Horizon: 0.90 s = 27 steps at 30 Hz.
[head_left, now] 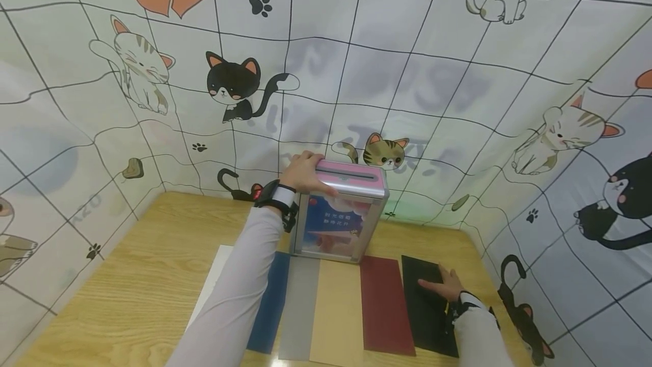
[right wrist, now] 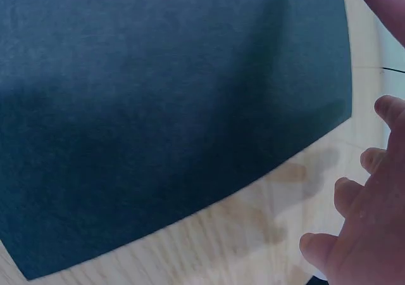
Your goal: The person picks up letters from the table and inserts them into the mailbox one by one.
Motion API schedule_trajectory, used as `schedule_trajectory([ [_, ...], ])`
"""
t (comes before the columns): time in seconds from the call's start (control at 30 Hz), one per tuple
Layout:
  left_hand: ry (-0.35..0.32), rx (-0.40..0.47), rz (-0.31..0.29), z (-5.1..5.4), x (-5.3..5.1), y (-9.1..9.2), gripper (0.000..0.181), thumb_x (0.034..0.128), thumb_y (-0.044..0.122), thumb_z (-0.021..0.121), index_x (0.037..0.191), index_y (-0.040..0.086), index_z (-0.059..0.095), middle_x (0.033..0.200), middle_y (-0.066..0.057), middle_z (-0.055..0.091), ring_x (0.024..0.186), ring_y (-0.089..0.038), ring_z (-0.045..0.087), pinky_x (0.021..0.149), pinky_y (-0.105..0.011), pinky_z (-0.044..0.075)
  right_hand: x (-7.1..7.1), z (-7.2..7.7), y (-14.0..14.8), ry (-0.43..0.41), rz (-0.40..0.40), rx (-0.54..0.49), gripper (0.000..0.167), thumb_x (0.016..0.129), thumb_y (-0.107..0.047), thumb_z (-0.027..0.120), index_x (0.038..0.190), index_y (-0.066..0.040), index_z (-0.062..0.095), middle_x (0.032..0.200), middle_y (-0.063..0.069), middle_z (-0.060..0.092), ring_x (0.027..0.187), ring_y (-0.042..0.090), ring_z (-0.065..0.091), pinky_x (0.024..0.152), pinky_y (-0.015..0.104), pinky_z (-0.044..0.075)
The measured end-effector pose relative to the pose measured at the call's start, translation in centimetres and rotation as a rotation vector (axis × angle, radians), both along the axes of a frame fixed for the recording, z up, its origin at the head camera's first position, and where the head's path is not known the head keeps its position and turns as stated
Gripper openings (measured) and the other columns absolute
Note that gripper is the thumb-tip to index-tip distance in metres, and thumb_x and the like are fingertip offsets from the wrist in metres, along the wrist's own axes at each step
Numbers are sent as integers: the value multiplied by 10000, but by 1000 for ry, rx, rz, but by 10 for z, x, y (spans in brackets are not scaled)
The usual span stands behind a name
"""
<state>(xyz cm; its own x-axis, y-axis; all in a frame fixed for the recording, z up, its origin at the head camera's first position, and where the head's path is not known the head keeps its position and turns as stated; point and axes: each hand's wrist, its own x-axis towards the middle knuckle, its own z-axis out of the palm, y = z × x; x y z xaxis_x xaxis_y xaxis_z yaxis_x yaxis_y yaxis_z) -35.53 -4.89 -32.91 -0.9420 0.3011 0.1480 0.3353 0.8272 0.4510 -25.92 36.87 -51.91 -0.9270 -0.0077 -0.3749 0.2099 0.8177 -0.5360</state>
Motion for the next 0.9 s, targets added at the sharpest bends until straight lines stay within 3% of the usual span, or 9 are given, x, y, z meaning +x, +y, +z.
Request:
schedule_trajectory([
  [0.37,0,-4,-4,3,5,0,1047,564,610,741,1403,138,330,1401,-96,326,1245,-298,314,952,-459,387,6,-19,-2,24,-24,4,1145,701,-612,622,1374,148,93,1317,494,-49,1218,629,14,975,678,145],
  [0.53,3,-1,-5,3,5,0,1048,559,607,744,1400,134,336,1399,-101,331,1240,-301,321,949,-461,389,5,-34,3,48,-1,89,1144,694,-654,598,1376,133,125,1313,501,23,1208,637,71,958,676,197],
  [0.7,1,0,-4,3,4,1,1044,563,605,744,1401,135,334,1401,-98,328,1240,-299,320,950,-461,387,8,-35,-1,81,9,142,1159,656,-644,634,1367,141,164,1303,493,102,1189,637,141,935,681,223],
  [0.9,-8,-6,-11,4,6,0,1038,576,611,732,1403,131,329,1397,-107,330,1247,-305,317,963,-470,375,10,-36,-9,105,-44,155,1212,596,-689,649,1358,138,198,1308,439,133,1181,616,154,929,686,222],
])
